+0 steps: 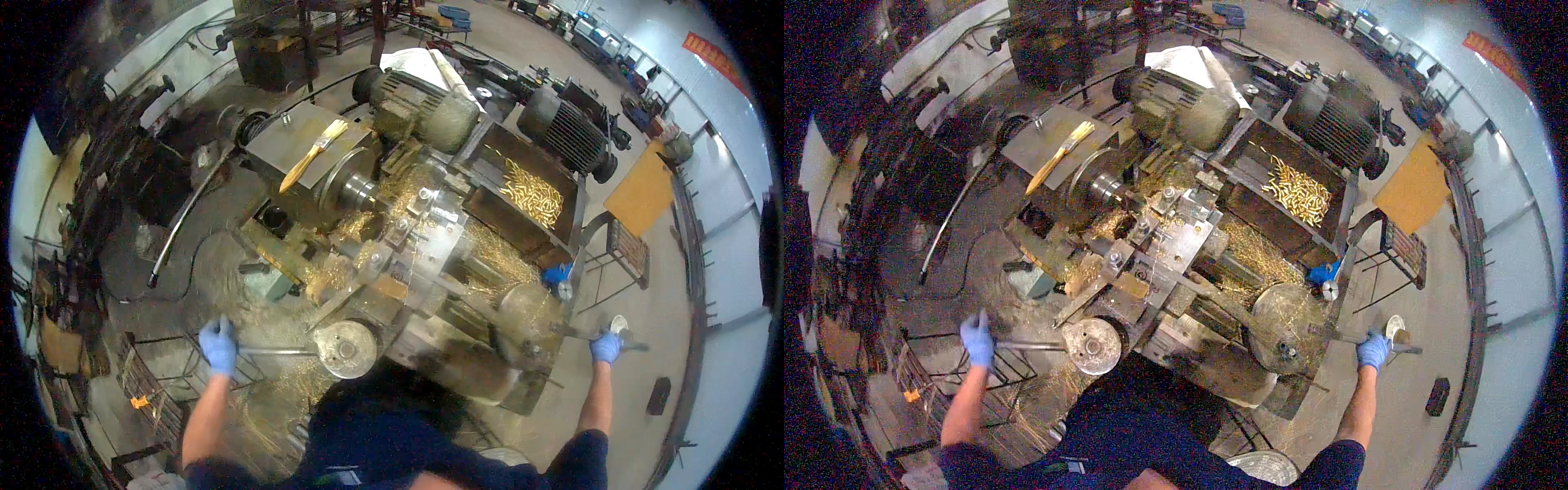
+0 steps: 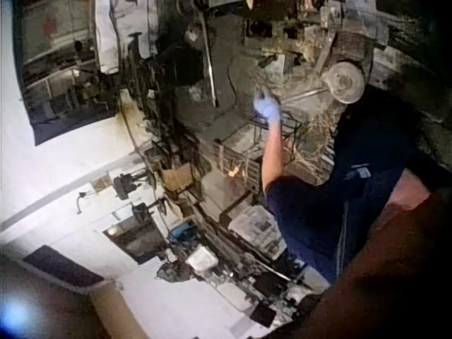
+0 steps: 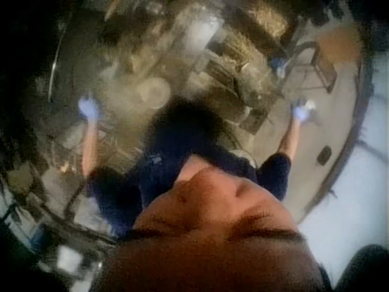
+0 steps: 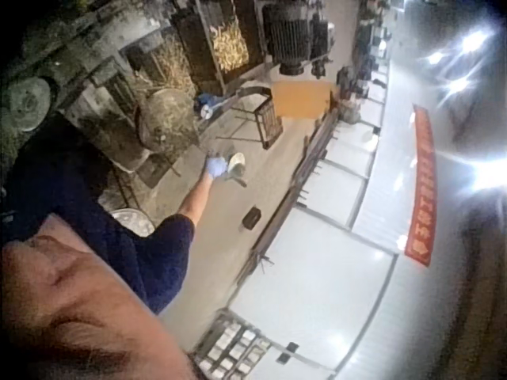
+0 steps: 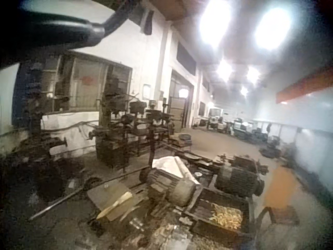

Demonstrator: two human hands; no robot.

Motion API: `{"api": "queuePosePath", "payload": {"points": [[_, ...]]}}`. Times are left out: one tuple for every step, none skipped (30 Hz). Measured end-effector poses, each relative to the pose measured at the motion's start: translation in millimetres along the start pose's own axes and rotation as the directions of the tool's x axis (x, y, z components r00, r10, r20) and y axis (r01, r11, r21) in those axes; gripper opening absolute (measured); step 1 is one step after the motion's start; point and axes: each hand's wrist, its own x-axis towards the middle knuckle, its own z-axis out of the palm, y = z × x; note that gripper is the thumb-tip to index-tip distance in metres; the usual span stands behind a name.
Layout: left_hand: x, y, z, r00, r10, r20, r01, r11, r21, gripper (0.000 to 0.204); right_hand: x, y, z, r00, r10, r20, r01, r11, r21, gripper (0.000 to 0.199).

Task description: The person operates a metal turning machine, repeatedly loading small brass components into the chuck, engaging the machine, and removing the finished parts. The person collects the processed components in a metal tray on the floor.

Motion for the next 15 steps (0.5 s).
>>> {"api": "queuePosePath", "payload": {"points": [[30.5, -13.4, 12.4, 0.995, 0.1, 0.017, -0.101, 0.992, 0.076, 0.032, -8.4, 5.8, -4.3, 0.999, 0.019, 0.041, -0.018, 0.999, -0.037, 0.025], [60.2, -23.8, 25.3, 0.979, 0.198, 0.038, -0.201, 0.968, 0.151, 0.033, -22.3, 11.1, -3.9, 0.996, 0.038, 0.081, -0.032, 0.997, -0.072, 0.024], [80.1, -14.8, 44.6, 0.974, 0.216, 0.072, -0.226, 0.96, 0.164, 0.032, -36.7, 20.6, -5.6, 0.991, 0.061, 0.119, -0.048, 0.992, -0.114, 0.022], [96.4, -0.4, 60.8, 0.967, 0.234, 0.102, -0.25, 0.951, 0.185, 0.032, -53.4, 26.9, -4.9, 0.987, 0.081, 0.136, -0.06, 0.987, -0.147, 0.02], [107.1, 13.1, 76.5, 0.951, 0.292, 0.102, -0.304, 0.943, 0.132, 0.031, -71.2, 30.7, -4.7, 0.984, 0.097, 0.152, -0.069, 0.981, -0.18, 0.018], [115.9, 25.1, 89.9, 0.933, 0.348, 0.098, -0.356, 0.931, 0.082, 0.03, -89.0, 28.6, -8.9, 0.971, 0.141, 0.191, -0.117, 0.984, -0.135, 0.022], [127.2, 31.4, 102.4, 0.916, 0.383, 0.122, -0.396, 0.911, 0.112, 0.028, -106.4, 27.4, -12.3, 0.956, 0.182, 0.231, -0.165, 0.982, -0.092, 0.026], [137.3, 35.5, 114.2, 0.896, 0.417, 0.149, -0.437, 0.89, 0.133, 0.027, -125.2, 34.5, -6.5, 0.942, 0.185, 0.279, -0.156, 0.98, -0.123, 0.029], [143.6, 40.8, 120.7, 0.925, 0.325, 0.195, -0.34, 0.939, 0.048, 0.027, -136.8, 27.5, -13.1, 0.926, 0.187, 0.328, -0.144, 0.978, -0.151, 0.032], [148.4, 44.6, 124.8, 0.941, 0.232, 0.246, -0.232, 0.972, -0.03, 0.026, -152.0, 19.3, -22.7, 0.905, 0.253, 0.343, -0.222, 0.967, -0.127, 0.034], [151.6, 46.3, 130.5, 0.942, 0.143, 0.303, -0.115, 0.987, -0.109, 0.026, -167.6, -3.6, -46.5, 0.88, 0.317, 0.353, -0.3, 0.948, -0.104, 0.035], [164.9, 25.5, 134.6, 0.936, 0.03, 0.351, 0.026, 0.988, -0.154, 0.026, -179.5, -9.8, -50.4, 0.884, 0.326, 0.334, -0.322, 0.944, -0.07, 0.036], [169.7, 19.3, 137.3, 0.943, 0.048, 0.328, -0.008, 0.993, -0.121, 0.026, -196.7, -11.1, -49.4, 0.885, 0.339, 0.319, -0.346, 0.938, -0.037, 0.036], [173.0, 15.6, 140.4, 0.95, 0.067, 0.304, -0.041, 0.995, -0.094, 0.026, -215.4, -15.5, -48.0, 0.905, 0.349, 0.243, -0.35, 0.936, -0.04, 0.037], [173.5, 16.9, 139.7, 0.956, 0.091, 0.279, -0.078, 0.995, -0.056, 0.026, -230.3, -25.5, -48.9, 0.918, 0.356, 0.177, -0.355, 0.934, -0.037, 0.038]]}}
